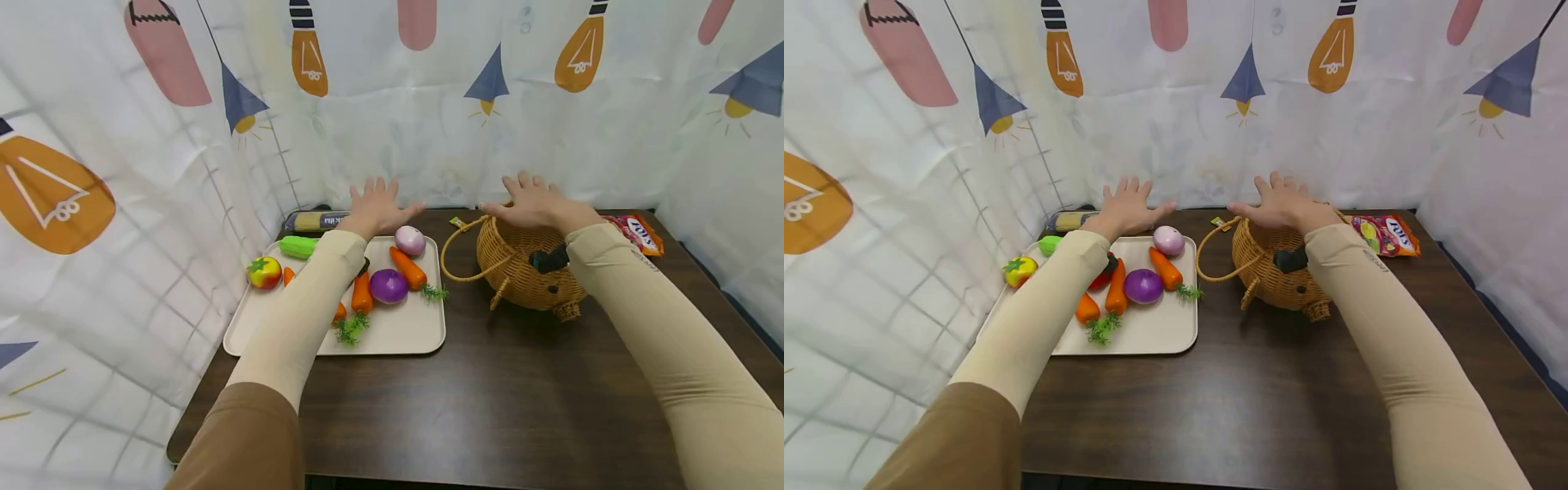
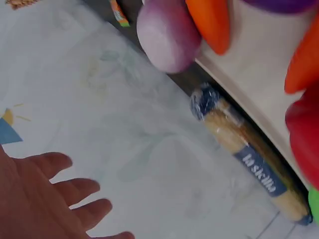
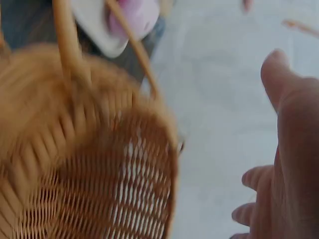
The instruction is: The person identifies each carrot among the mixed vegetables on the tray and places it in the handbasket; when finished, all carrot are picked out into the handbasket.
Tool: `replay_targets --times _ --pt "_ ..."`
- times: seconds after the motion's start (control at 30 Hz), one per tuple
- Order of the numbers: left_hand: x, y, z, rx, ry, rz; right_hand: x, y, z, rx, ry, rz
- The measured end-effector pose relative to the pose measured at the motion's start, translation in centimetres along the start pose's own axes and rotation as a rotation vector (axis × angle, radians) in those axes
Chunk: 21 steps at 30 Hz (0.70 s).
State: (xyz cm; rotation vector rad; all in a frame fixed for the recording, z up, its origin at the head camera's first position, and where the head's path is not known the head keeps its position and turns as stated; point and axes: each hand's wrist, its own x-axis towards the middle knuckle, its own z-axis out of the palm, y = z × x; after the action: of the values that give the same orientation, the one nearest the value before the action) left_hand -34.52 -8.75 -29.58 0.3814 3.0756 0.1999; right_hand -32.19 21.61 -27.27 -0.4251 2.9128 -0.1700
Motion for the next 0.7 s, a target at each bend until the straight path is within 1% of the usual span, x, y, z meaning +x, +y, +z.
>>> replay_targets --times 0.1,0.17,0.23,0.3,0.37,0.5,0.6,0.7 --pt "-1.2 -1.0 1.1 -0.004 0.036 0.045 -0.9 -1.0 0.8 0.011 0.077 -0.057" --pt "-2.4 -2.1 1.8 -0.028 0.065 0.056 -1.6 -1.8 1.6 0.021 0.150 -0.106" --pt "-3.7 -3.4 2.1 -0.066 0.112 0.048 -2.3 -2.7 2.3 0.035 0.221 -0.155" --pt "-5.2 -4.8 2.1 -0.125 0.173 0.020 -3.0 -3.7 3.0 0.071 0.281 -0.188" --pt "-6.7 -6.1 2.1 -0.198 0.256 -0.008 -3.7 -4.6 3.8 0.122 0.323 -0.205" --pt "-9.3 -8.6 2.3 -0.311 0.473 -0.036 -4.8 -6.5 5.4 0.228 0.420 -0.251" --pt "-10.8 -10.1 2.4 -0.377 0.631 -0.063 -5.1 -7.8 7.0 0.284 0.541 -0.333" --pt "-12.1 -11.4 2.6 -0.453 0.796 -0.091 -4.9 -9.0 8.8 0.329 0.653 -0.413"
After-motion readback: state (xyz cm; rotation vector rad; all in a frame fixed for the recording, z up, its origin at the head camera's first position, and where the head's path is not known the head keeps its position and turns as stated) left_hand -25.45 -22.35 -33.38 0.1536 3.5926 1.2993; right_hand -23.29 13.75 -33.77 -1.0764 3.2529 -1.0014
